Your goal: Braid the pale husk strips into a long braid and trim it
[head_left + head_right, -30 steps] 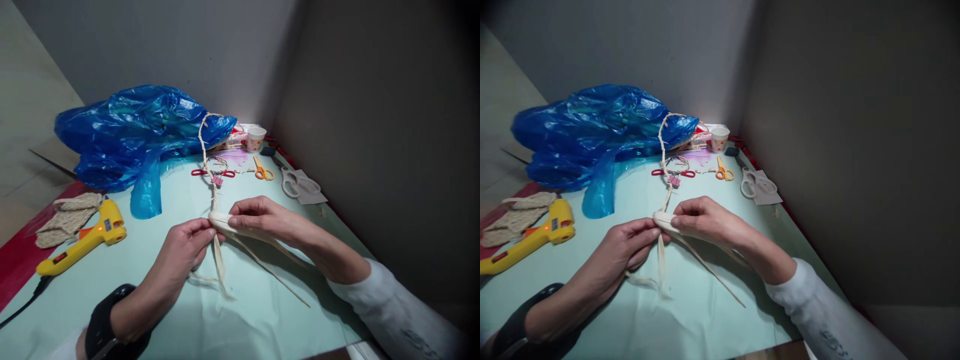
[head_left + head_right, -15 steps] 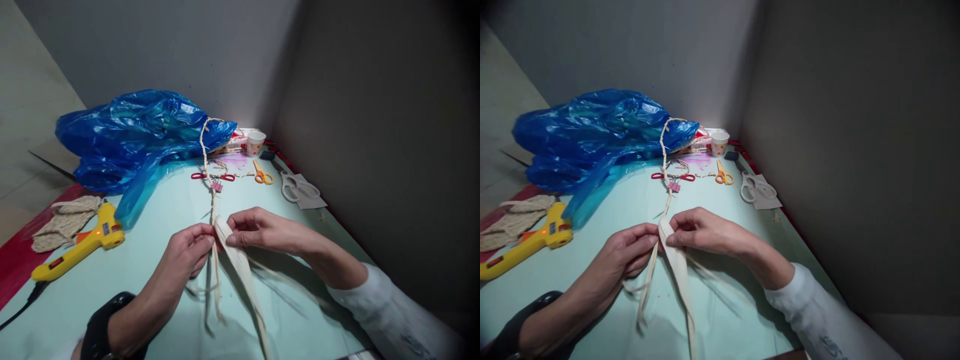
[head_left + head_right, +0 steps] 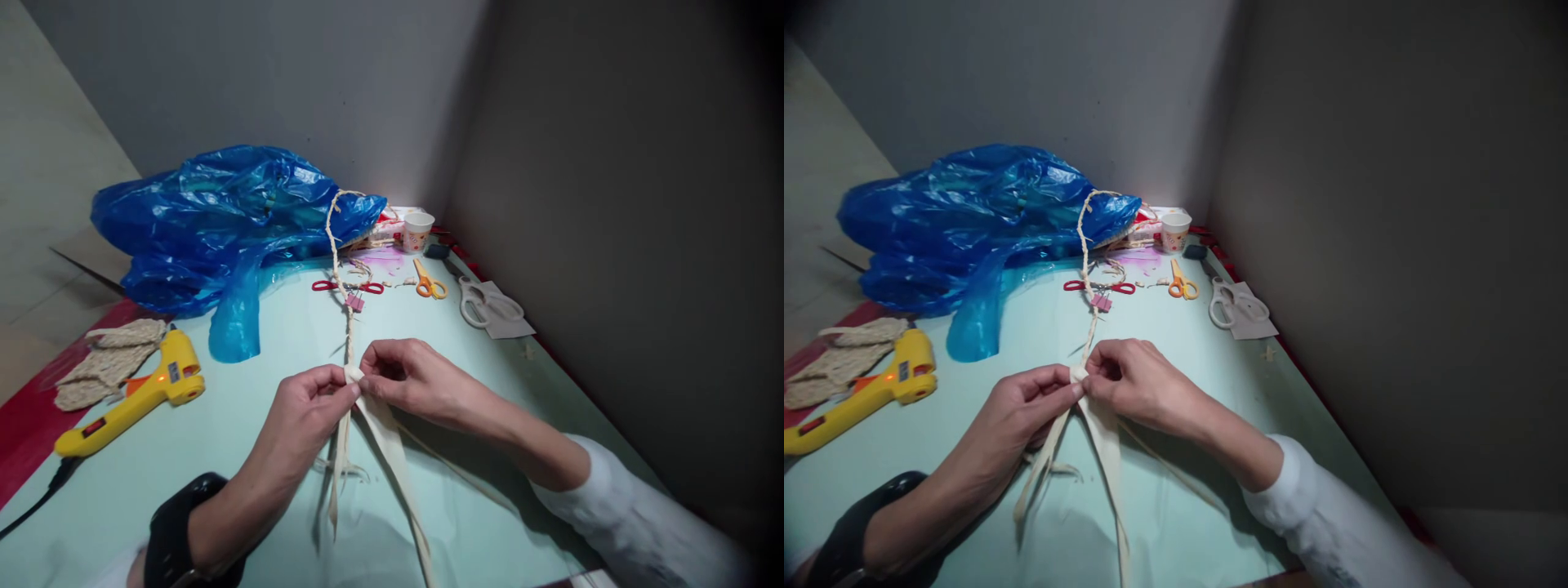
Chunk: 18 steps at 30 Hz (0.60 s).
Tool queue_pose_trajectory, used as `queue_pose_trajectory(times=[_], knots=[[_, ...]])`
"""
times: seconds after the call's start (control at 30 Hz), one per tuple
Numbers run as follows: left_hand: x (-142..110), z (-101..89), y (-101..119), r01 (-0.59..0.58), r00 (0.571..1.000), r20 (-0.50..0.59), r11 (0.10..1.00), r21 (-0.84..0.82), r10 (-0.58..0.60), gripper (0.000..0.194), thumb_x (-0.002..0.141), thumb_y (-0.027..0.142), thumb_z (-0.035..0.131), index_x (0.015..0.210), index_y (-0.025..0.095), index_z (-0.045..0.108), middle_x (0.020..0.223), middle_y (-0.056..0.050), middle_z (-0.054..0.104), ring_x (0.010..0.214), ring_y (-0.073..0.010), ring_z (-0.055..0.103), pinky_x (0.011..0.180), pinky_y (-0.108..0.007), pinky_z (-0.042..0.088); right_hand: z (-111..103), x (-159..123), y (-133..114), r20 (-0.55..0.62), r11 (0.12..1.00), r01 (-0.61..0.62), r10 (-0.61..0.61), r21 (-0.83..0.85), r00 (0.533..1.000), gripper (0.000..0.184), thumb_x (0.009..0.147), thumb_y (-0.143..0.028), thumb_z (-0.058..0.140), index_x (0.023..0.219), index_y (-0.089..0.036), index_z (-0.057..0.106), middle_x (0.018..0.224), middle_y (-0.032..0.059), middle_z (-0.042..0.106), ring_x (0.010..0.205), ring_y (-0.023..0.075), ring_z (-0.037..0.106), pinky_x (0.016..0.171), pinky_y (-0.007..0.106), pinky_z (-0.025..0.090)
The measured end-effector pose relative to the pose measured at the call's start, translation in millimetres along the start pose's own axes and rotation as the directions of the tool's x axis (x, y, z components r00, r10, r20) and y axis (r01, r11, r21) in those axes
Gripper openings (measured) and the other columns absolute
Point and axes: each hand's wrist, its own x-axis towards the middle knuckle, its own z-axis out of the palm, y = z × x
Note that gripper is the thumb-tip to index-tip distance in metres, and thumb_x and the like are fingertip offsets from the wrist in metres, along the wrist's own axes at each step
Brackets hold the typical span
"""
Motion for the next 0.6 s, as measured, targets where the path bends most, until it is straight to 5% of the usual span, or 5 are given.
queue_pose_trajectory(times=[0.23,0.6], knots=[[-1.3,-0.8,-2.0,-0.011,1.0,0.029,1.0,0.02,0.01,0.018,0.072,0.031,0.066,0.069,0.015,0.059,0.055,0.006,0.044,0.048,-0.005,0.031,0.044,-0.018,0.019,9.7,0.3,0.7,-0.058,1.0,-0.025,0.025,0.003,0.998,0.006,0.078,-0.018,0.052,0.08,-0.016,0.058,0.069,-0.003,0.054,0.062,0.0081,0.045,0.055,0.018,0.033],[1.3,-2.3,-1.4,-0.074,0.996,0.052,0.993,0.091,0.069,0.015,0.073,0.029,0.062,0.07,0.015,0.06,0.063,0.003,0.052,0.06,-0.0098,0.042,0.056,-0.021,0.032,2.3,1.9,0.2,0.049,0.98,-0.111,0.104,0.166,0.993,0.014,0.074,-0.027,0.065,0.077,-0.014,0.059,0.068,-0.0027,0.051,0.062,0.008,0.041,0.053,0.019,0.031]])
